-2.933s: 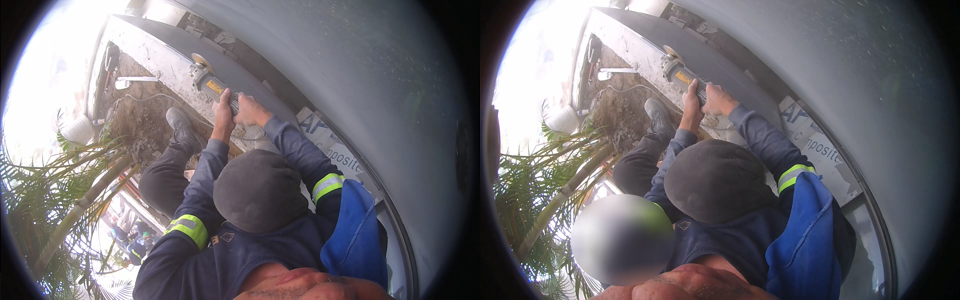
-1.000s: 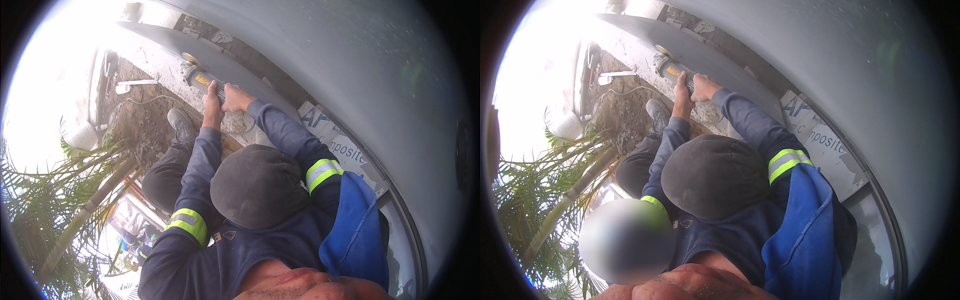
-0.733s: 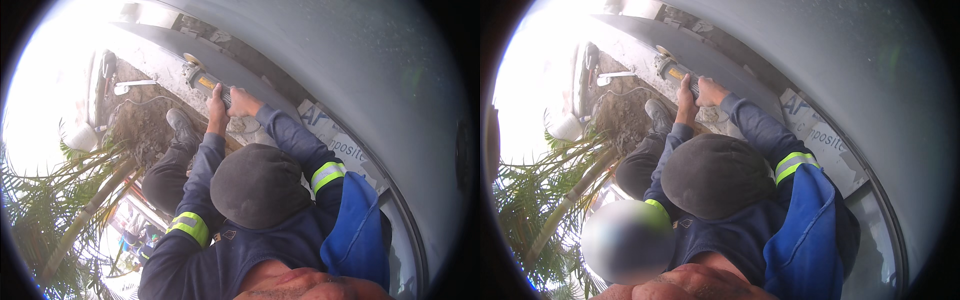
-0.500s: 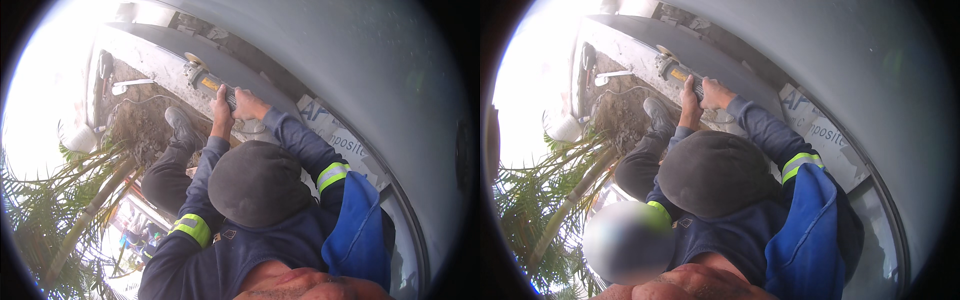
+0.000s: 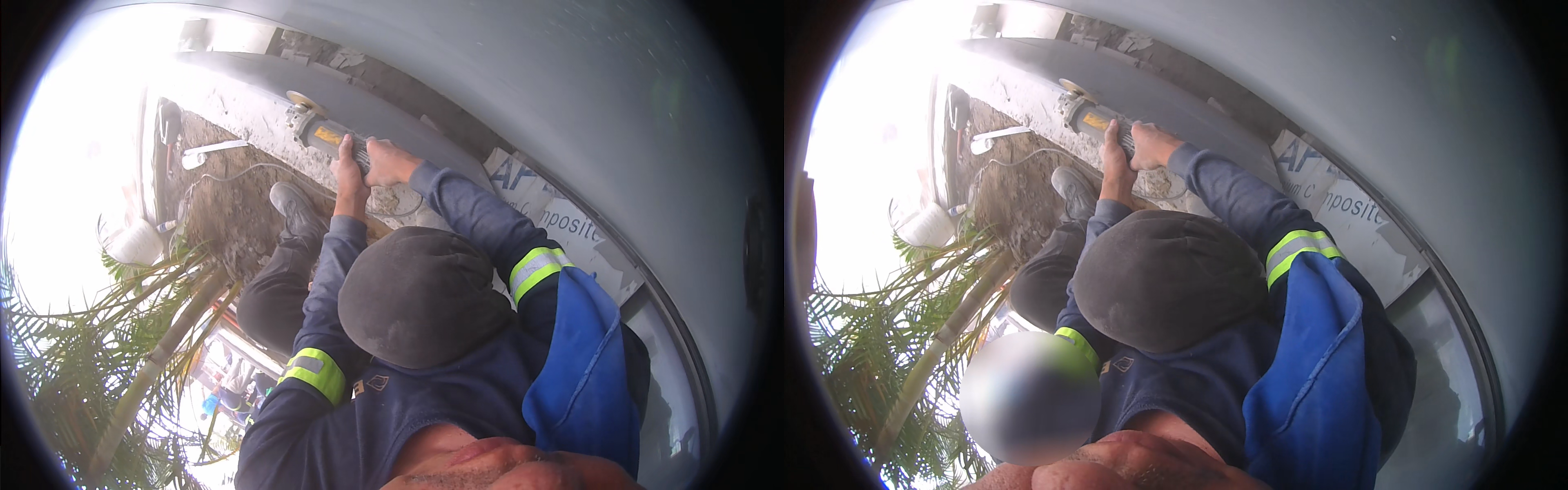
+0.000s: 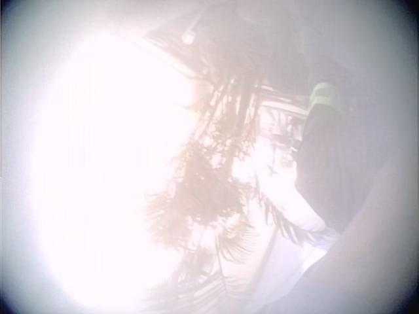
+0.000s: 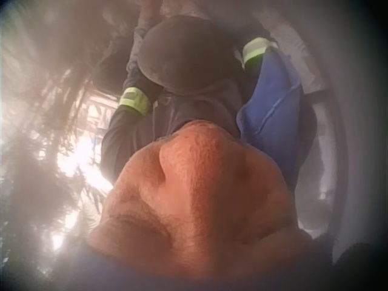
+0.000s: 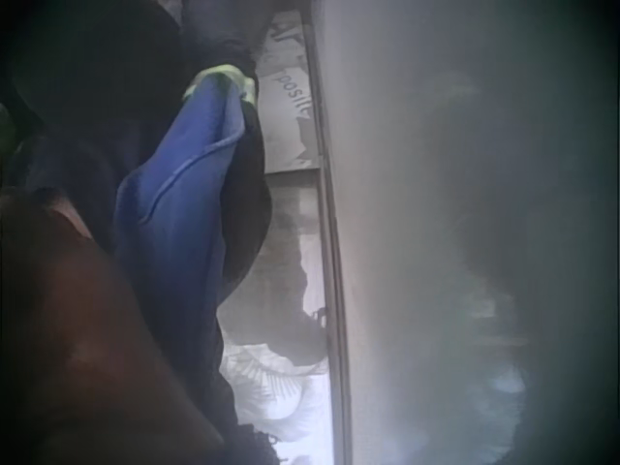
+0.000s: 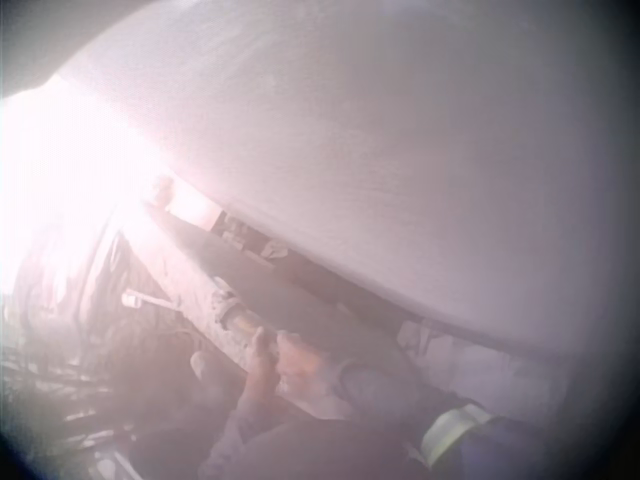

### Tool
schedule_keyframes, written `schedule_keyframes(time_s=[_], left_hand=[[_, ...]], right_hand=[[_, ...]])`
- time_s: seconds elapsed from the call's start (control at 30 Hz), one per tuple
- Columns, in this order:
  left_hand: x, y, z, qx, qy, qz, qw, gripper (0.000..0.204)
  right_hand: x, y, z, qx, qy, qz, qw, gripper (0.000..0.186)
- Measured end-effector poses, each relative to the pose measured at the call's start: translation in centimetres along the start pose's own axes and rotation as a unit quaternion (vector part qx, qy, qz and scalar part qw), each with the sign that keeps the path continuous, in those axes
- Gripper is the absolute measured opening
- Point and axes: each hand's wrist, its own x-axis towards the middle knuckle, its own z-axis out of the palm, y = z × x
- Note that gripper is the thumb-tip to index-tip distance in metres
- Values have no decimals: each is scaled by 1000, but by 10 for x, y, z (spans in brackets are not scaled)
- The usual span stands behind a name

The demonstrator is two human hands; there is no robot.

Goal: The person uses an angle grinder to smooth a concrete surface along a curved edge. They reposition the tool and continue grinding along the perimeter, then briefly pause to move a bucket and debris before resuming grinding.

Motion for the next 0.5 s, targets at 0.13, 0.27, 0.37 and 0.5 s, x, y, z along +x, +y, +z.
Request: schedule_keyframes(time_s=[0.13, 0.27, 0.37, 0.5], left_hand=[[4, 4, 0, 8, 3, -3, 1000, 34], [9, 8, -2, 1, 1, -15, 1000, 35], [17, 11, -4, 10, 14, -23, 1000, 35], [15, 12, -5, -2, -8, -24, 1000, 34]], right_hand=[[6, -3, -2, 7, -20, 16, 1000, 68], [14, -7, -1, 0, -25, 17, 1000, 68], [23, -8, 2, -3, -24, 5, 1000, 68], [18, -11, -1, 2, -21, 13, 1000, 68]])
